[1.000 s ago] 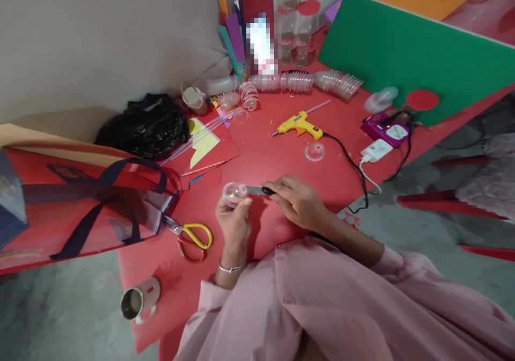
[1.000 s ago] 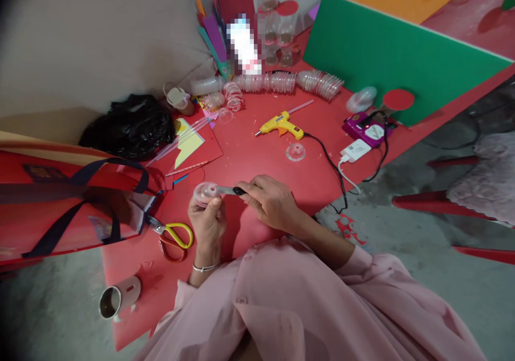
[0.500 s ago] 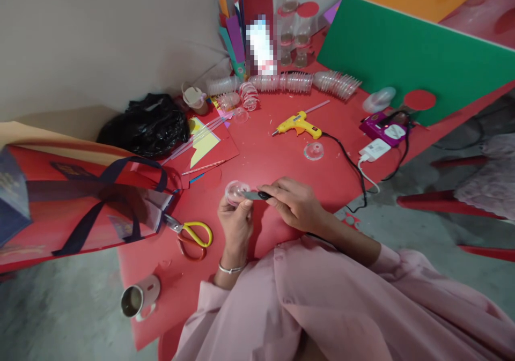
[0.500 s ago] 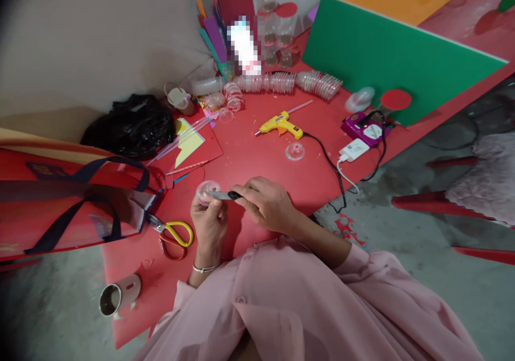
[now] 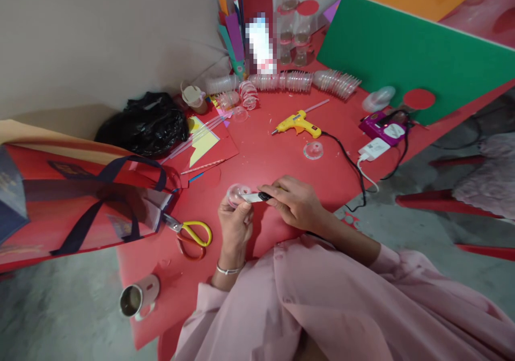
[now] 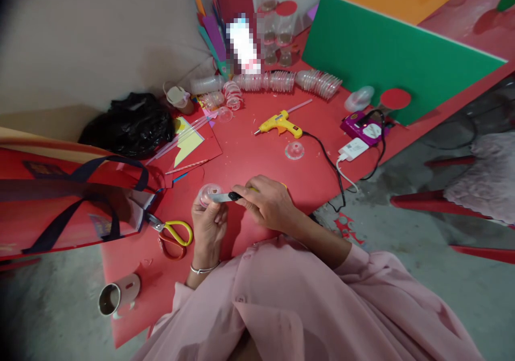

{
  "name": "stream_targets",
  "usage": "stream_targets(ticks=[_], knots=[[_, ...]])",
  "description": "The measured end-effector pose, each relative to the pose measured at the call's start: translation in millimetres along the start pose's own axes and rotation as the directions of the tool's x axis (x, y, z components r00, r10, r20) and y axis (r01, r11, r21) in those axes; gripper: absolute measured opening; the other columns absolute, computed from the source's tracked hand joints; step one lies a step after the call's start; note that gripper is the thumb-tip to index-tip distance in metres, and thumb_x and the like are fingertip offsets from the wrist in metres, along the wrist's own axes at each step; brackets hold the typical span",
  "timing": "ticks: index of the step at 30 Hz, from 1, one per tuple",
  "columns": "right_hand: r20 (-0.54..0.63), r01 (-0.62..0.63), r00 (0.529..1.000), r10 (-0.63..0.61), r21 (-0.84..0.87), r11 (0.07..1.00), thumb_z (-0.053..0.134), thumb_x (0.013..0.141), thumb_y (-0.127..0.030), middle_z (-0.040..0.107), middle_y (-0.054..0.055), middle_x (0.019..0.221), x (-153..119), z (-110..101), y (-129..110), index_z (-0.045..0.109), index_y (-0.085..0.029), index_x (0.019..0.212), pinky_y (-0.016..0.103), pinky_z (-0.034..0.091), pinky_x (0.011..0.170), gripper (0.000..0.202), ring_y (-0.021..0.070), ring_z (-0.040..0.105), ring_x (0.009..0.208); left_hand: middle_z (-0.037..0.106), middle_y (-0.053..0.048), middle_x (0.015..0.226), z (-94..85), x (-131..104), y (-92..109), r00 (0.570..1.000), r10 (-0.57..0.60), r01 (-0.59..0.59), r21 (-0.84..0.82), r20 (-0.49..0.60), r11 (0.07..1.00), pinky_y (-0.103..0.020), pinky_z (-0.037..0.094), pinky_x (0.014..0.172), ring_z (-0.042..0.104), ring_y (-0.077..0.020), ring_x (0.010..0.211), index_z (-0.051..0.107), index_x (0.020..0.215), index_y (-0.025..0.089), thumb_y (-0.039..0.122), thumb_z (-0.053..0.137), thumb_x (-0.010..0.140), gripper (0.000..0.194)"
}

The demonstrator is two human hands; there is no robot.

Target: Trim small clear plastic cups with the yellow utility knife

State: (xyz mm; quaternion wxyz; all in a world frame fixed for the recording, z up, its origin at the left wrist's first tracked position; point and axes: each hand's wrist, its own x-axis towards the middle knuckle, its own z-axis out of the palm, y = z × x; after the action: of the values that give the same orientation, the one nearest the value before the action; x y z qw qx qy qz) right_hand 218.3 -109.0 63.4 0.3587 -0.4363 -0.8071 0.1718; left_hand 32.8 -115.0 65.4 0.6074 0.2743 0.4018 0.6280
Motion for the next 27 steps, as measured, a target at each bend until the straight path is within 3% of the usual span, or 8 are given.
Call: stream_targets(ticks=[15,23,25,27], knots=[[-0.001,0.007,1.000,-0.007,-0.040,0.999,0.053,0.104,-0.034,0.069,0.006,0.100,-0.4,5.7,2.5,0.064,-0.028,0.138,0.034,0.047,0.079,0.035,0.0205,0.059,0.091,0.055,0.008,0.065,-2.6,-4.4,7.1,0.994,-0.106,0.107,-0.045,0.023,0.993,-0.012,0.024,0.035,0.031,0.0017,0.037,0.056,0.079,0.017,0.029,0.094,0.068,0.042],[-0.005,0.034,0.999,-0.035,-0.136,0.990,0.055,0.104,-0.038,0.069,0.006,0.099,0.5,7.0,1.0,0.064,-0.029,0.138,0.033,0.044,0.075,0.036,0.0206,0.058,0.088,0.046,0.010,0.060,-4.6,-6.7,8.8,0.991,-0.129,0.131,-0.061,0.036,0.990,-0.012,0.023,0.036,0.027,0.0016,0.038,0.054,0.077,0.017,0.033,0.094,0.069,0.044],[-0.043,-0.017,0.999,0.009,-0.185,0.983,0.055,0.104,-0.040,0.069,0.007,0.096,1.9,7.4,9.3,0.067,-0.027,0.134,0.033,0.044,0.074,0.034,0.0205,0.059,0.087,0.045,0.010,0.059,-5.1,-11.8,11.5,0.990,-0.136,0.138,-0.065,0.045,0.988,-0.012,0.022,0.036,0.024,0.0018,0.038,0.054,0.076,0.017,0.034,0.094,0.069,0.044],[-0.154,-0.140,0.982,0.107,-0.222,0.965,0.051,0.106,-0.041,0.068,0.008,0.089,3.4,5.4,20.9,0.072,-0.024,0.127,0.031,0.044,0.069,0.034,0.0204,0.060,0.083,0.045,0.010,0.058,-4.8,-17.2,14.8,0.991,-0.120,0.124,-0.064,0.059,0.990,-0.012,0.023,0.036,0.023,0.0018,0.038,0.055,0.076,0.017,0.035,0.096,0.066,0.046]])
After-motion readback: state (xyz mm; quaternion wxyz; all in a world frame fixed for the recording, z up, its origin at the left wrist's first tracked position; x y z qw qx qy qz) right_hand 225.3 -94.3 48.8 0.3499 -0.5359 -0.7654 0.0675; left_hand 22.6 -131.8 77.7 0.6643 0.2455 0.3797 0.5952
